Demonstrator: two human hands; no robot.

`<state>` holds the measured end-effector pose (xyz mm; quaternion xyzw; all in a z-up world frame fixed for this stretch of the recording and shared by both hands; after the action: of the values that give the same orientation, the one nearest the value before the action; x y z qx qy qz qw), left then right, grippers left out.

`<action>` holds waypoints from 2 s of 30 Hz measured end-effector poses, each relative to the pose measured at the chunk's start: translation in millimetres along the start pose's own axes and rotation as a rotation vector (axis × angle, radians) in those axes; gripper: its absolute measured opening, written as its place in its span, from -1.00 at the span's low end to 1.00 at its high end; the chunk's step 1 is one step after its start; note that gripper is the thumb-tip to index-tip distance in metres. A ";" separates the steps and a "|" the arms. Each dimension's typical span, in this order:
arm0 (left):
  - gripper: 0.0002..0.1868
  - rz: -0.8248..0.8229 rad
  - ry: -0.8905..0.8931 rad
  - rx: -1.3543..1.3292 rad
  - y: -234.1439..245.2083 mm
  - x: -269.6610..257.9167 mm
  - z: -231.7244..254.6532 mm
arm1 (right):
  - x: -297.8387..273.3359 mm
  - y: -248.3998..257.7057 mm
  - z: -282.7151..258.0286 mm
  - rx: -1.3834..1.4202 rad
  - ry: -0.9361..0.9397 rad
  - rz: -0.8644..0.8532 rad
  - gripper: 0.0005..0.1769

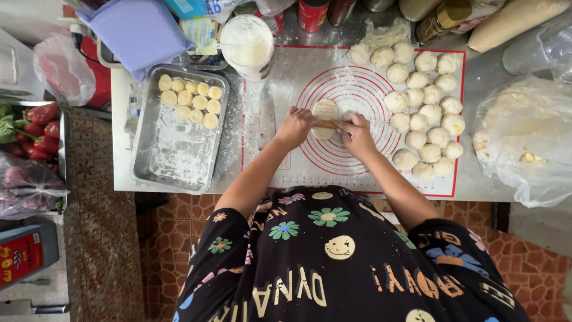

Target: The person rolls dough balls into flat circular sheets using a rolling pin on a silicone mat. They repeatedly flatten each piece, adjust its position, and place the finished sheets into a metal tray. The person also uses a knife to trim the edges of the rolled dough.

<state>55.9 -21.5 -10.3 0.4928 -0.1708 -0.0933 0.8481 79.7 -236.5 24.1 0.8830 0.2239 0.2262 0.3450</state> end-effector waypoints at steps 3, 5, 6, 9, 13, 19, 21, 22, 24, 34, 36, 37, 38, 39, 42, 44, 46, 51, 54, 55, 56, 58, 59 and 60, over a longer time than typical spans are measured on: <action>-0.85 0.151 -0.038 -0.095 7.0 2.0 0.5 | 3.5 5.2 -2.2 -0.126 0.104 0.062 -0.57; -0.85 0.104 0.010 -0.082 1.2 -18.2 6.0 | -14.9 -2.7 -6.5 -0.057 0.015 0.013 -0.56; -0.85 0.089 0.027 -0.074 -2.9 -21.6 8.6 | -20.9 -3.3 -4.7 -0.029 -0.023 -0.006 -0.55; -0.79 0.141 -0.050 -0.039 3.0 -28.5 16.5 | -24.8 -3.7 -9.5 -0.078 -0.013 -0.017 -0.53; -0.78 0.135 0.006 -0.154 4.7 -43.1 19.7 | -29.8 -4.9 -20.3 -0.098 0.046 0.019 -0.51; -0.87 0.218 0.254 -0.502 -21.0 3.5 -29.7 | -38.0 15.4 -30.8 -0.039 0.045 0.053 -0.60; -0.67 0.269 0.261 -0.366 -29.5 37.6 -44.8 | -42.3 27.6 -34.8 -0.041 0.030 0.093 -0.61; -0.51 0.220 0.238 -0.256 -37.0 53.7 -47.6 | -48.6 33.9 -36.3 -0.042 0.032 0.099 -0.59; -0.25 -0.005 0.322 -0.147 -54.1 74.3 -53.9 | -60.6 46.7 -36.0 -0.046 0.036 0.113 -0.55; -0.42 -0.308 0.267 -0.189 -37.4 84.5 -33.9 | -105.3 62.5 -18.0 0.030 -0.147 0.191 -0.55; -0.40 -0.388 0.348 -0.258 -36.7 84.5 -31.9 | -108.3 57.9 -15.0 0.065 -0.173 0.180 -0.58; -0.51 -0.414 0.327 -0.306 -36.2 85.1 -29.4 | -109.3 56.2 -13.5 0.072 -0.175 0.168 -0.58; -0.62 -0.437 0.305 -0.355 -35.9 86.6 -27.1 | -110.7 55.1 -12.2 0.077 -0.176 0.158 -0.57; -0.67 -0.395 0.220 -0.313 -32.8 88.5 -23.3 | -112.4 54.5 -10.9 0.083 -0.178 0.147 -0.57; -0.74 -0.360 0.008 -0.226 -23.1 97.2 -17.2 | -114.8 58.1 -4.6 0.068 -0.180 0.152 -0.56; -0.71 -0.465 -0.073 -0.224 -19.0 104.9 -17.5 | -116.9 59.8 -0.3 0.072 -0.209 0.131 -0.55; -0.62 -0.478 -0.037 -0.264 -11.9 117.7 -23.8 | -116.9 61.2 2.8 0.078 -0.221 0.121 -0.55; -0.54 -0.493 0.082 -0.242 -10.8 144.6 -44.2 | -96.5 64.4 8.4 0.049 -0.185 0.115 -0.60; -0.50 -0.521 0.082 -0.259 -23.8 144.4 -53.6 | -71.9 65.7 6.6 -0.008 -0.094 0.118 -0.60; -0.49 -0.561 0.101 -0.272 -30.9 140.2 -55.4 | -64.7 64.9 5.9 0.013 -0.105 0.101 -0.60; -0.49 -0.598 0.124 -0.281 -36.0 136.2 -58.2 | -55.5 63.3 5.7 0.037 -0.111 0.084 -0.60; -0.43 -0.581 0.111 -0.270 -41.4 125.5 -55.7 | -41.1 59.1 1.7 0.059 -0.117 0.054 -0.59; -0.41 -0.571 0.107 -0.265 -41.8 118.7 -51.9 | -36.2 57.2 -1.2 0.059 -0.116 0.042 -0.59; -0.41 -0.524 0.065 -0.237 -38.4 114.5 -45.6 | -31.2 55.9 -3.3 0.057 -0.110 0.032 -0.58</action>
<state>179.5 -41.3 -41.7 0.4205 0.0015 -0.3129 0.8516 66.4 -289.0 58.4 0.9071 0.1965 0.1762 0.3278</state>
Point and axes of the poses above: each hand's wrist, its own x-axis towards the middle knuckle, its own y-axis out of the back of the hand, z = x × y, the point moved 4 cm from there along x, towards the middle knuckle
